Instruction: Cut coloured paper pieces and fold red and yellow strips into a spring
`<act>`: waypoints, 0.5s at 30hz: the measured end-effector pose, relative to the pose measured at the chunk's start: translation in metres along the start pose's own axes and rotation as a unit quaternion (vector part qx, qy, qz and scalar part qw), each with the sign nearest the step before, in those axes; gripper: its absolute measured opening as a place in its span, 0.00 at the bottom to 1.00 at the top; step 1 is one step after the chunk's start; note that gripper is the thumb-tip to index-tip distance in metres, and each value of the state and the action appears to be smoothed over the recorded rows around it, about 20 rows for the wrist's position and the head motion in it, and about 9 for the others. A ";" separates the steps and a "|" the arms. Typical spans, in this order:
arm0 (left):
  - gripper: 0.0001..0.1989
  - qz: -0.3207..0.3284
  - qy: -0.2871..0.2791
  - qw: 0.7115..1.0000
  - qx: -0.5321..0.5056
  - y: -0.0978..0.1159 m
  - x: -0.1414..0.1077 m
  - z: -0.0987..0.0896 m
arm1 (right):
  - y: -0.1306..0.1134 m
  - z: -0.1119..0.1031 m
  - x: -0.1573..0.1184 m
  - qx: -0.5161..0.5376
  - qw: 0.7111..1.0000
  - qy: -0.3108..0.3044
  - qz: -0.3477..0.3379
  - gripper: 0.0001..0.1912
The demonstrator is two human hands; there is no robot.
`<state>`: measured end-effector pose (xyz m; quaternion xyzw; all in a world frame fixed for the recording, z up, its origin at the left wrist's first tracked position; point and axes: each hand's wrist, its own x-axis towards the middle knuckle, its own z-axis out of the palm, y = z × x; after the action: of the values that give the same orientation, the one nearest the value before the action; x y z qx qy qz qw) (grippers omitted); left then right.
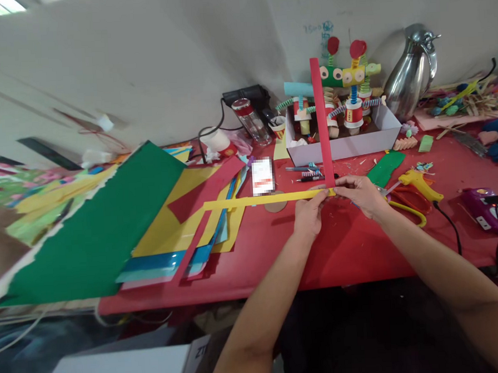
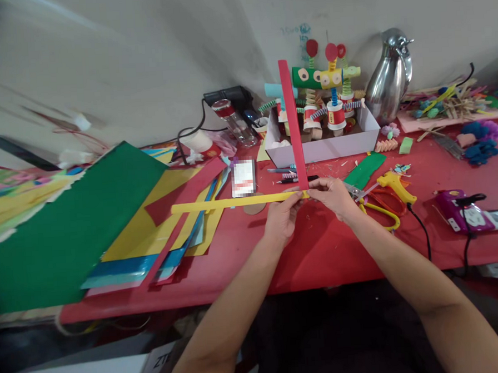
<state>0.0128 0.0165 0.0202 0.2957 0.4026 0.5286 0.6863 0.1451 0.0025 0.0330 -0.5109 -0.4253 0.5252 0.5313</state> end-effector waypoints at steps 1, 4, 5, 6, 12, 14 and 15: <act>0.08 0.002 0.002 1.000 -0.003 0.000 0.000 0.001 | 0.000 0.001 0.000 0.007 1.000 0.004 0.002 0.11; 0.09 0.001 0.006 1.000 -0.016 0.000 -0.001 0.003 | 0.001 0.002 0.000 0.023 1.000 0.012 0.011 0.11; 0.09 -0.001 0.008 1.000 -0.023 0.000 -0.001 0.004 | 0.002 0.002 0.000 0.026 0.999 0.013 0.014 0.11; 0.10 -0.003 0.009 1.000 -0.030 0.000 -0.002 0.004 | 0.002 0.002 0.000 0.029 0.999 0.013 0.016 0.11; 0.14 -0.017 0.010 0.998 -0.052 0.000 -0.001 0.004 | 0.004 0.004 0.001 0.030 0.999 0.004 0.015 0.10; 0.14 -0.020 0.012 0.998 -0.054 -0.001 0.000 0.004 | 0.005 0.005 0.001 0.029 0.999 0.007 0.014 0.09; 0.14 -0.021 0.014 0.998 -0.054 -0.001 0.000 0.004 | 0.005 0.005 0.001 0.030 0.999 0.009 0.013 0.09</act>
<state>0.0170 0.0163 0.0209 0.2422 0.3889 0.5388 0.7069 0.1394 0.0038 0.0286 -0.5048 -0.3980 0.5403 0.5430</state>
